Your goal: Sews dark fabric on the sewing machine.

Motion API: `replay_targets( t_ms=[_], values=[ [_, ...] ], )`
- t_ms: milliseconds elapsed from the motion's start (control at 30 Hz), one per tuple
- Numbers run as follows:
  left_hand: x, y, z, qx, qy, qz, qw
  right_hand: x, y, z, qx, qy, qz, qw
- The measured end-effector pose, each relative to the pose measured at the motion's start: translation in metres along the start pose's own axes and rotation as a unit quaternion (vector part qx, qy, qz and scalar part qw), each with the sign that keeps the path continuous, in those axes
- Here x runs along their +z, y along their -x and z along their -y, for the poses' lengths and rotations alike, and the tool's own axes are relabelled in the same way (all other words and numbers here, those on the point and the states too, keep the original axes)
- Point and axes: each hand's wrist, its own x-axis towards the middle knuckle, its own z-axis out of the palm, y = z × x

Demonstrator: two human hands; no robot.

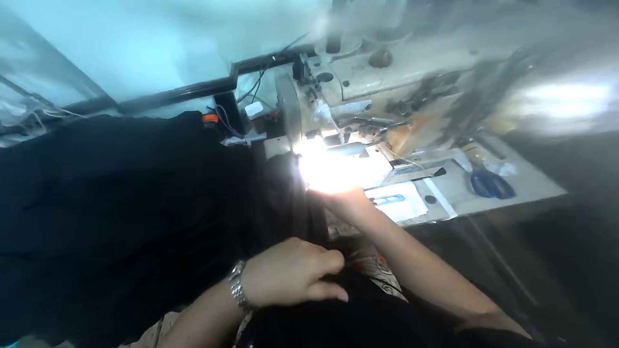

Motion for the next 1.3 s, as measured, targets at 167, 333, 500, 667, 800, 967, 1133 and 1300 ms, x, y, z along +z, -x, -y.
replay_targets(
  t_ms=[167,333,500,667,800,967,1133,1300],
  values=[
    [0.024,0.011,0.016,-0.055,-0.04,-0.128,0.989,-0.007,0.07,0.03,-0.043,-0.086,0.019,0.995],
    [0.068,0.02,0.081,-0.191,-0.283,-0.201,0.918,-0.021,0.092,0.034,-0.046,-0.102,0.001,0.994],
    [0.048,0.032,0.076,-0.218,-0.393,-0.293,0.844,-0.034,0.084,0.033,-0.059,-0.102,-0.027,0.993],
    [0.048,0.033,0.074,-0.22,-0.378,-0.239,0.867,-0.027,0.086,0.03,-0.025,-0.086,0.031,0.995],
    [0.034,0.025,0.084,-0.222,-0.397,-0.234,0.86,-0.027,0.072,0.03,-0.023,-0.088,0.024,0.996],
    [-0.002,0.01,0.11,-0.245,-0.372,-0.184,0.876,-0.026,0.032,0.019,-0.011,-0.073,0.042,0.996],
    [-0.031,-0.012,0.135,-0.291,-0.321,-0.169,0.885,-0.014,0.002,0.007,0.024,-0.032,0.034,0.999],
    [-0.049,-0.029,0.181,-0.261,-0.319,-0.218,0.885,0.002,-0.018,0.004,0.099,-0.035,0.014,0.994]
  ],
)
